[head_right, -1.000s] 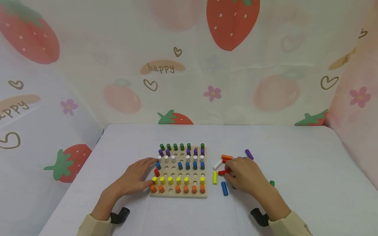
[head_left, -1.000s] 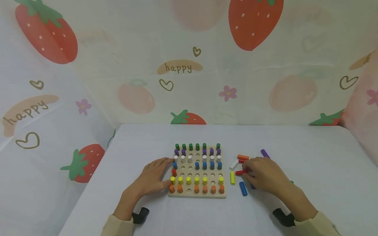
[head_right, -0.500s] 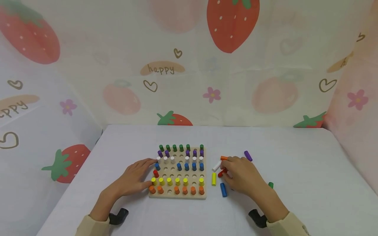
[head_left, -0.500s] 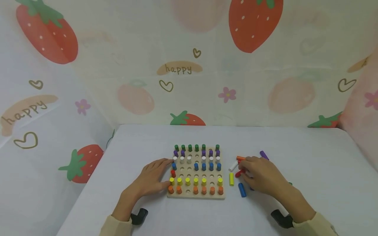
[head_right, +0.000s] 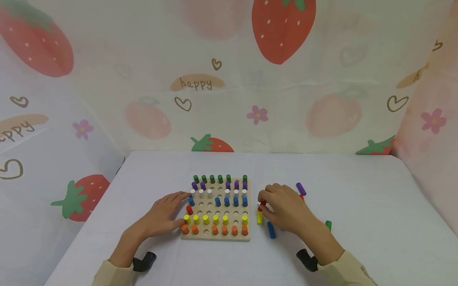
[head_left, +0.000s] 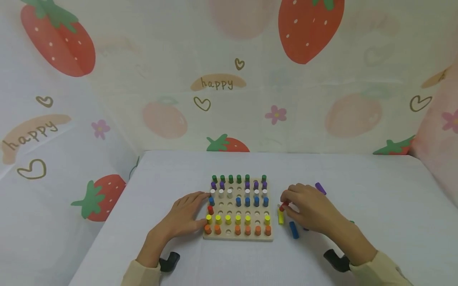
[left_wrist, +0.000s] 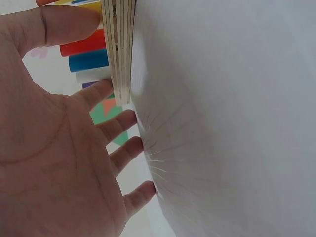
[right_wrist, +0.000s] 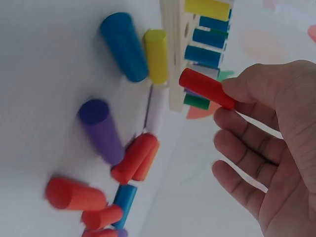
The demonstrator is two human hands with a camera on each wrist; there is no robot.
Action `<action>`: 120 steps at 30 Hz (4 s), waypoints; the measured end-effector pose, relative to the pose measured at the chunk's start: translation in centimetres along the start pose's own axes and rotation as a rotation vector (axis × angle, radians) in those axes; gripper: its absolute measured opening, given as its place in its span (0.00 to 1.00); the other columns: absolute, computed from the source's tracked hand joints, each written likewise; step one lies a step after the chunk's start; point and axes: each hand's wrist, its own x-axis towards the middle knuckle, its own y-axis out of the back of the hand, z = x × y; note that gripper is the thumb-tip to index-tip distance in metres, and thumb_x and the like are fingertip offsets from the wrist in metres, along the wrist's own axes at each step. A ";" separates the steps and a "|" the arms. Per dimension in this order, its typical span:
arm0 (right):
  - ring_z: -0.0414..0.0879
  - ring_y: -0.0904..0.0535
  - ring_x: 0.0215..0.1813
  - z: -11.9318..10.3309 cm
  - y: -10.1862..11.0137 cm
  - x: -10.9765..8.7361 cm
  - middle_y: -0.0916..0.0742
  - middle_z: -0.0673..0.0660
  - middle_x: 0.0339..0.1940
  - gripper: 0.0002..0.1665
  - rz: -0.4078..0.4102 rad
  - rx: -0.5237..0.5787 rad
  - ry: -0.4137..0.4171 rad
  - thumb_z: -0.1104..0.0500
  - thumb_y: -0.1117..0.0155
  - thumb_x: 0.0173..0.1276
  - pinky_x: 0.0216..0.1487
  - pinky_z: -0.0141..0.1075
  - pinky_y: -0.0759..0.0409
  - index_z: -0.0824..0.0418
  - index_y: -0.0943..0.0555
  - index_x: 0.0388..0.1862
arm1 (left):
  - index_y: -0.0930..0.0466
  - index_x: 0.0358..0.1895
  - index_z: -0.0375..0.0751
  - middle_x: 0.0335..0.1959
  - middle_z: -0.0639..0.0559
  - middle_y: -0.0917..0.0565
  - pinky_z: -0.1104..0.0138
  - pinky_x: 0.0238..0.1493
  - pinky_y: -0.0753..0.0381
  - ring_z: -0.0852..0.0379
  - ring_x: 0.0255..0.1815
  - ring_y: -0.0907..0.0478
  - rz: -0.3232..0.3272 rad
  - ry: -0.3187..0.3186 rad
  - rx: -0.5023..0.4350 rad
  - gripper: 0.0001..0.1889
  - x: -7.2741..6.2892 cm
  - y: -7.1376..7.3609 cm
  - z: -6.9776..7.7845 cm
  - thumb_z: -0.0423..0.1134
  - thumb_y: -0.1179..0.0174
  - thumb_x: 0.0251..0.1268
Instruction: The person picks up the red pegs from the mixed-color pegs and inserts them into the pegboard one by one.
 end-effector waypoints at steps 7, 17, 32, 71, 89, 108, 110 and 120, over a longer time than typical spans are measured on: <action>0.41 0.16 0.43 -1.4 -0.1 1.5 0.09 0.46 0.39 0.09 -0.018 0.030 0.020 0.56 0.23 0.66 0.52 0.43 0.11 0.52 0.12 0.44 | 0.37 0.81 0.46 0.82 0.40 0.33 0.30 0.81 0.44 0.33 0.84 0.40 -0.006 0.003 0.002 0.40 -0.1 0.0 0.1 0.49 0.43 0.65; 0.40 0.19 0.42 -3.2 -1.2 3.2 0.11 0.45 0.40 0.08 -0.029 0.030 0.069 0.54 0.24 0.68 0.52 0.40 0.13 0.51 0.12 0.44 | 0.37 0.82 0.46 0.83 0.40 0.34 0.30 0.82 0.45 0.32 0.85 0.41 -0.010 0.016 0.001 0.40 -0.2 0.1 0.0 0.49 0.43 0.66; 0.40 0.20 0.42 -5.9 -2.2 5.6 0.12 0.45 0.39 0.08 -0.067 0.126 0.136 0.52 0.25 0.70 0.54 0.38 0.14 0.52 0.12 0.45 | 0.38 0.83 0.49 0.83 0.42 0.34 0.30 0.82 0.44 0.33 0.85 0.41 -0.006 0.009 -0.010 0.40 0.1 -0.1 -0.2 0.51 0.42 0.67; 0.44 0.17 0.48 -10.1 -5.2 10.4 0.10 0.49 0.44 0.08 -0.098 0.174 0.270 0.56 0.28 0.73 0.63 0.39 0.14 0.54 0.11 0.48 | 0.39 0.83 0.47 0.83 0.42 0.34 0.30 0.82 0.45 0.34 0.85 0.41 -0.008 -0.006 -0.033 0.40 -0.2 0.3 -0.2 0.50 0.42 0.68; 0.44 0.17 0.48 -10.5 -5.2 10.4 0.09 0.49 0.46 0.12 -0.132 0.156 0.251 0.55 0.29 0.74 0.62 0.40 0.15 0.54 0.11 0.53 | 0.37 0.82 0.47 0.83 0.42 0.34 0.30 0.82 0.45 0.33 0.84 0.41 -0.014 -0.002 -0.027 0.39 -0.2 0.2 -0.2 0.50 0.42 0.67; 0.44 0.15 0.51 -7.0 -3.5 6.4 0.09 0.49 0.46 0.12 -0.104 0.180 0.085 0.53 0.27 0.71 0.59 0.43 0.12 0.52 0.10 0.51 | 0.37 0.82 0.46 0.83 0.40 0.34 0.30 0.82 0.44 0.33 0.85 0.41 -0.016 0.019 -0.001 0.41 -0.1 0.1 0.0 0.51 0.43 0.63; 0.44 0.15 0.51 -6.5 -3.4 5.8 0.09 0.49 0.46 0.11 -0.090 0.165 0.074 0.52 0.27 0.71 0.60 0.43 0.12 0.52 0.10 0.50 | 0.37 0.82 0.45 0.83 0.40 0.34 0.30 0.82 0.44 0.32 0.85 0.41 -0.019 0.017 -0.002 0.41 -0.1 0.1 0.0 0.50 0.43 0.63; 0.47 0.14 0.56 -4.0 -2.0 3.3 0.09 0.49 0.49 0.13 -0.043 0.163 0.001 0.53 0.25 0.69 0.63 0.49 0.13 0.52 0.10 0.51 | 0.38 0.83 0.45 0.84 0.39 0.36 0.30 0.83 0.46 0.32 0.85 0.42 -0.049 -0.002 -0.013 0.42 -0.2 0.4 -0.4 0.50 0.41 0.64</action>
